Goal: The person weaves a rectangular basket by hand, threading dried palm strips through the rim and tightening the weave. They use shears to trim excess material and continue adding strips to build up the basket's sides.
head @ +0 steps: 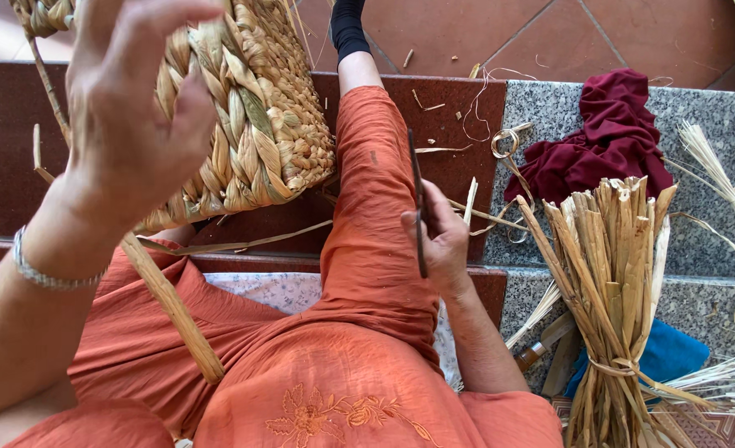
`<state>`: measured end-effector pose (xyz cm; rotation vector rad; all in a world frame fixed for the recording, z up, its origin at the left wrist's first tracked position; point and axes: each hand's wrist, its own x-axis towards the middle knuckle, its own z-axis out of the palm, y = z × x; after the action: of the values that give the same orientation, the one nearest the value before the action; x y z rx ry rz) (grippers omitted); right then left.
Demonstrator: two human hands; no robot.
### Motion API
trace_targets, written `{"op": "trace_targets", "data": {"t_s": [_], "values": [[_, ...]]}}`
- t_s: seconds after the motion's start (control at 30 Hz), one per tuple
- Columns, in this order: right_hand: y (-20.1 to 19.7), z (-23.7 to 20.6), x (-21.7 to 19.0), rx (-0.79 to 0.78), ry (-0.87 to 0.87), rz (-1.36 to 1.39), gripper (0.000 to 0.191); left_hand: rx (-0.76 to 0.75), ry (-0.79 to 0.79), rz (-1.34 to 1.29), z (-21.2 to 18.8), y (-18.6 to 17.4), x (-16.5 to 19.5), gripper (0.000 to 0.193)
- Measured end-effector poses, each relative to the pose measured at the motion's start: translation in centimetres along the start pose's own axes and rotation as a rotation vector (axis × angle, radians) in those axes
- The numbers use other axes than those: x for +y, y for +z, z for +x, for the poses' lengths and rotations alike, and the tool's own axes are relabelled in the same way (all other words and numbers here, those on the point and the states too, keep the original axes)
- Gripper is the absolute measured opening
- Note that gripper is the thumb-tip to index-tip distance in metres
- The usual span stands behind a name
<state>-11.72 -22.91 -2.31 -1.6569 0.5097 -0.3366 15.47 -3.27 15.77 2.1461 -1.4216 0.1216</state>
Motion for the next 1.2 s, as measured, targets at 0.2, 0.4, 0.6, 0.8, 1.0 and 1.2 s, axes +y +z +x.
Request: {"op": "trace_targets", "data": {"t_s": [0.2,0.4,0.6,0.8,1.0,1.2], "values": [[-2.1,2.2,0.9,0.089,0.117,-0.343,0.045,-0.206,0.281,0.180,-3.1,1.8,3.9,0.036],[-2.8,4.9,2.4,0.100,0.364,-0.595,0.046,-0.260,0.297,0.280,-4.5,0.9,4.4,0.038],[-2.9,6.1,4.8,0.101,0.454,-0.650,0.047,-0.131,0.203,0.147,-7.2,0.2,2.9,0.024],[-2.5,6.2,7.1,0.084,0.459,-0.769,0.056,0.012,-0.058,0.262,-12.0,-1.6,3.5,0.019],[-2.1,5.8,7.4,0.027,0.504,-0.820,0.056,0.162,-0.238,0.267,-15.9,-1.7,2.9,0.024],[-1.4,6.1,6.9,0.103,0.327,-0.880,0.083,0.244,-0.191,0.210,-17.1,-0.7,2.6,0.021]]}}
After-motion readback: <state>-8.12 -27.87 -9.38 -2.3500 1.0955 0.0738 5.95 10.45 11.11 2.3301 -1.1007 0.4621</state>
